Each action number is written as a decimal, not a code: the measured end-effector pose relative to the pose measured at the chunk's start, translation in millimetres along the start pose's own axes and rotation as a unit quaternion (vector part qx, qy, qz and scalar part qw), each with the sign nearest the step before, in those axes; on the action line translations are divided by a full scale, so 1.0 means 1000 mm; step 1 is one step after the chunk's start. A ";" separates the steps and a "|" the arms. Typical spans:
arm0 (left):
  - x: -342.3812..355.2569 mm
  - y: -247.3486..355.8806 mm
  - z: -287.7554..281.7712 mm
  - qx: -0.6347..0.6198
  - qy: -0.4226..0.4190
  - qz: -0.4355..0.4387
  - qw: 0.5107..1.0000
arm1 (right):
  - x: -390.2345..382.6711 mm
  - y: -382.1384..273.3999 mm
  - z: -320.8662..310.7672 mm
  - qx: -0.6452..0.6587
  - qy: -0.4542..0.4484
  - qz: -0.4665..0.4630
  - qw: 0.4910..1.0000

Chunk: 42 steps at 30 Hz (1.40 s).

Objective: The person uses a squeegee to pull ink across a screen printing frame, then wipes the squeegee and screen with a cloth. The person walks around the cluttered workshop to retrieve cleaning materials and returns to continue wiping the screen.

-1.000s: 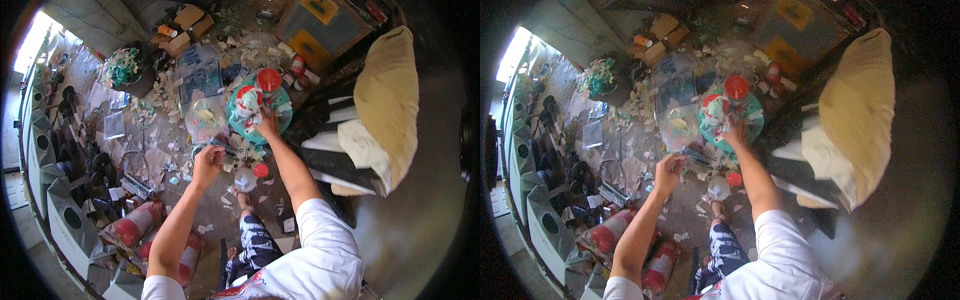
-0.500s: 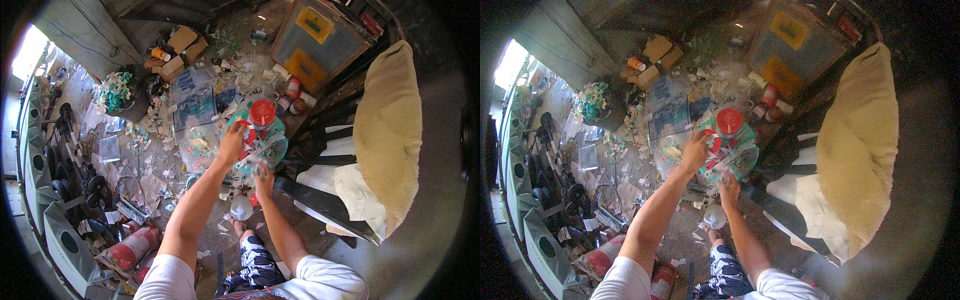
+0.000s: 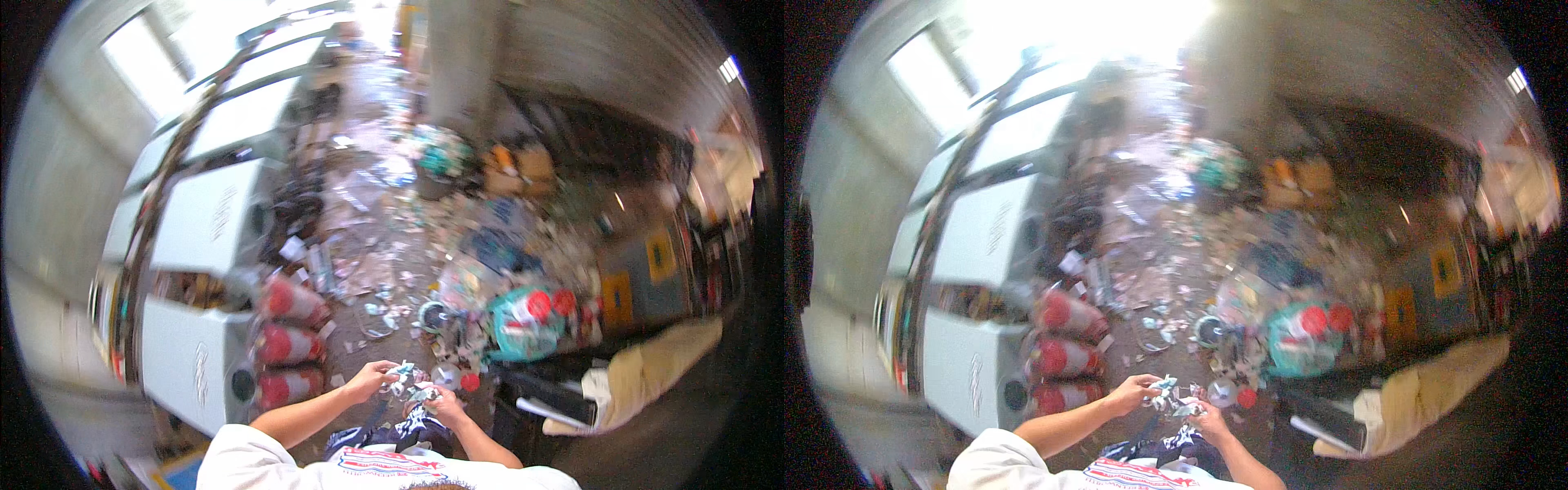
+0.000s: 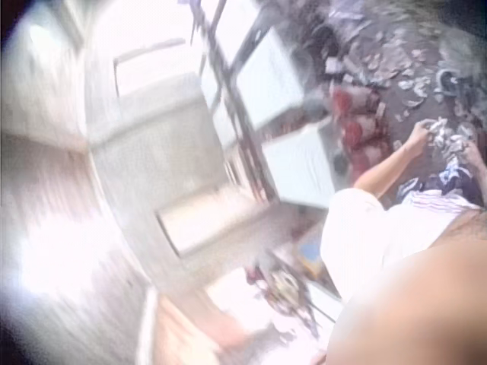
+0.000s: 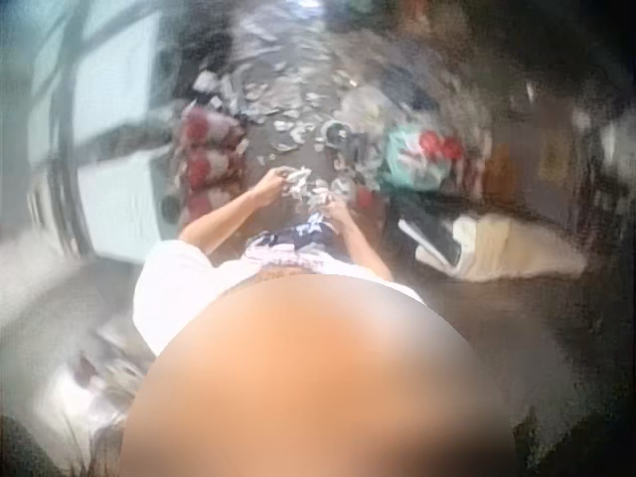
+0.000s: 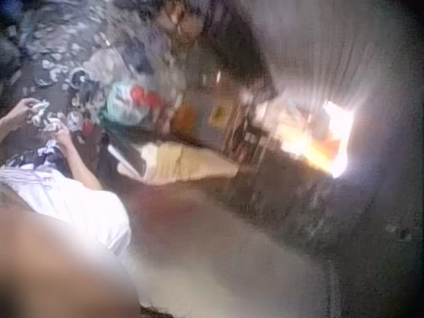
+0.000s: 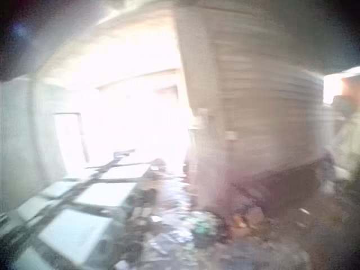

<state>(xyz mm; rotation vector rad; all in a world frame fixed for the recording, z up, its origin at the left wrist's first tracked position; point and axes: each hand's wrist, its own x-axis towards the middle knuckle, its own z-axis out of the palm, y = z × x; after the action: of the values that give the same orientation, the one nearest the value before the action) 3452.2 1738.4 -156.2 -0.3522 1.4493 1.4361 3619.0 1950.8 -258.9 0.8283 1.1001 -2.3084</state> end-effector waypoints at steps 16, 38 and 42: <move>-0.501 -0.276 -0.156 -0.450 0.251 0.322 0.794 | -0.100 0.188 0.437 -0.488 -0.461 0.169 0.722; -0.724 -0.531 -0.392 -0.606 0.540 0.419 0.406 | -0.085 0.519 0.840 -0.519 -0.574 0.246 0.583; -0.771 -0.532 -0.502 -0.601 0.545 0.425 0.403 | -0.059 0.559 0.948 -0.544 -0.614 0.186 0.541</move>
<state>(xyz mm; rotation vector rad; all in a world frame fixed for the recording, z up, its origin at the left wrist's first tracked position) 3985.0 838.3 32.4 -2.0137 1.0399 3.4227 3699.9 873.6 -40.7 -0.8951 1.0699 -0.8469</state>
